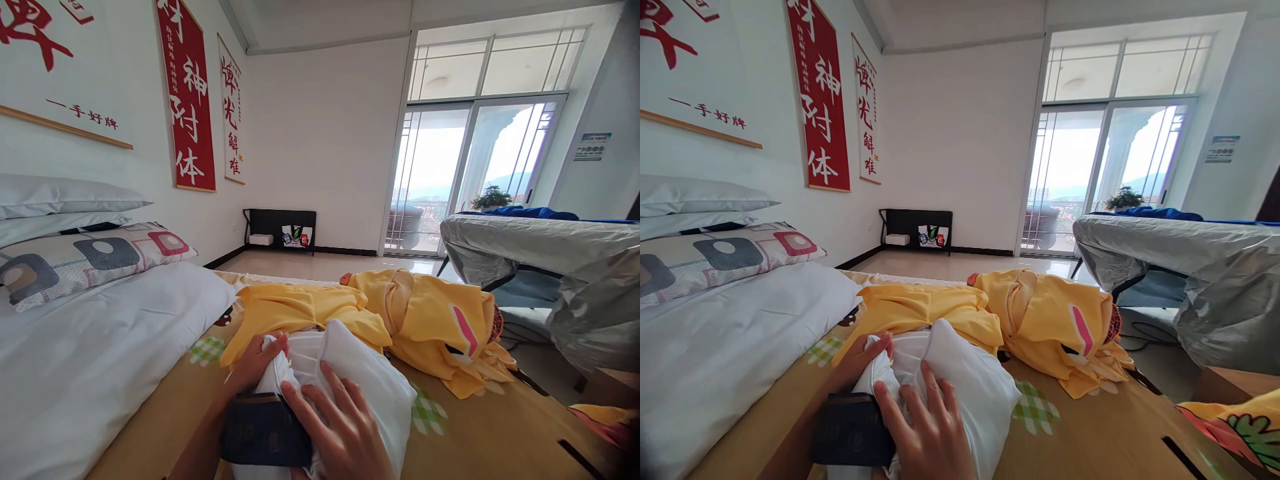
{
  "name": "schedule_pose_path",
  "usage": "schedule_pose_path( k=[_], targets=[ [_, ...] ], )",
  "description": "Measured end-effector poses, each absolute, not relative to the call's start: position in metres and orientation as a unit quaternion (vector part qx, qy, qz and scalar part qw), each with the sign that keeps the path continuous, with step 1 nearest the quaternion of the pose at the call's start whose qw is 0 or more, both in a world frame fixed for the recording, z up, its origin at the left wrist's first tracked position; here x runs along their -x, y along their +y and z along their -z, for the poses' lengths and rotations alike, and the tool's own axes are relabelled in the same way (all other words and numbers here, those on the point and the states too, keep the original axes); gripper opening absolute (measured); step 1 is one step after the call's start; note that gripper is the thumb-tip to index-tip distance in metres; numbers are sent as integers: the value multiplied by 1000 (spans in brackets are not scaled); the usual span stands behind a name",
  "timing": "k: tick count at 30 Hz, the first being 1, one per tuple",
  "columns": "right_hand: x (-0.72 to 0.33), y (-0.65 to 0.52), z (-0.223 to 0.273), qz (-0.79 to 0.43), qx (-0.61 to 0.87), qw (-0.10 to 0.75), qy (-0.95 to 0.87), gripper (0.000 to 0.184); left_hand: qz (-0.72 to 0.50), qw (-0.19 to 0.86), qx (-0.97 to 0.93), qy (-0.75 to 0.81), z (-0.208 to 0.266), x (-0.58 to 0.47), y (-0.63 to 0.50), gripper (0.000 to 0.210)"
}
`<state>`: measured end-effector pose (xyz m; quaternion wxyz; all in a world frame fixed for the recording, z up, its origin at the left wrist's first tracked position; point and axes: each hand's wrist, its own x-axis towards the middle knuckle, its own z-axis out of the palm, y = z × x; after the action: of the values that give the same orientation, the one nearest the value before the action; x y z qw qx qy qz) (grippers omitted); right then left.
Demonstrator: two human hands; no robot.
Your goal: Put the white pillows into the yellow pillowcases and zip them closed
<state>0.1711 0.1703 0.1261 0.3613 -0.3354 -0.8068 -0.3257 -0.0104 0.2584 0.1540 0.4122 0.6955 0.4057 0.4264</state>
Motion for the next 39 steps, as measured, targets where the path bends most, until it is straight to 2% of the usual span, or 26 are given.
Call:
schedule_pose_path(
  k=[4, 7, 13, 16, 19, 22, 27, 30, 39],
  targets=[
    [-176, 173, -123, 306, 341, 330, -825, 77, -415, 411, -702, 409, -152, 10, 258, 56],
    [-176, 174, -118, 296, 343, 330, -828, 71, -417, 431, -686, 412, -151, 11, 259, 55],
    [-174, 175, -116, 260, 366, 323, -833, 66, -442, 543, -674, 236, -154, 20, 255, 33],
    [-174, 174, -121, 196, 404, 299, -842, 64, -426, 564, -678, 202, -156, 30, 250, 34],
    [-175, 173, -127, 129, 439, 285, -842, 56, -381, 534, -725, 212, -164, 44, 243, 38],
    [-177, 172, -131, 85, 462, 280, -837, 52, -324, 446, -799, 241, -177, 55, 234, 34],
    [-181, 173, -126, 76, 460, 284, -838, 66, -268, 356, -846, 292, -193, 64, 224, 21],
    [-180, 174, -124, 62, 468, 280, -836, 69, -303, 342, -828, 325, -192, 64, 225, 22],
    [-178, 187, -137, -22, 550, 281, -786, 60, -469, 368, -701, 391, -169, 40, 243, 30]
  ],
)
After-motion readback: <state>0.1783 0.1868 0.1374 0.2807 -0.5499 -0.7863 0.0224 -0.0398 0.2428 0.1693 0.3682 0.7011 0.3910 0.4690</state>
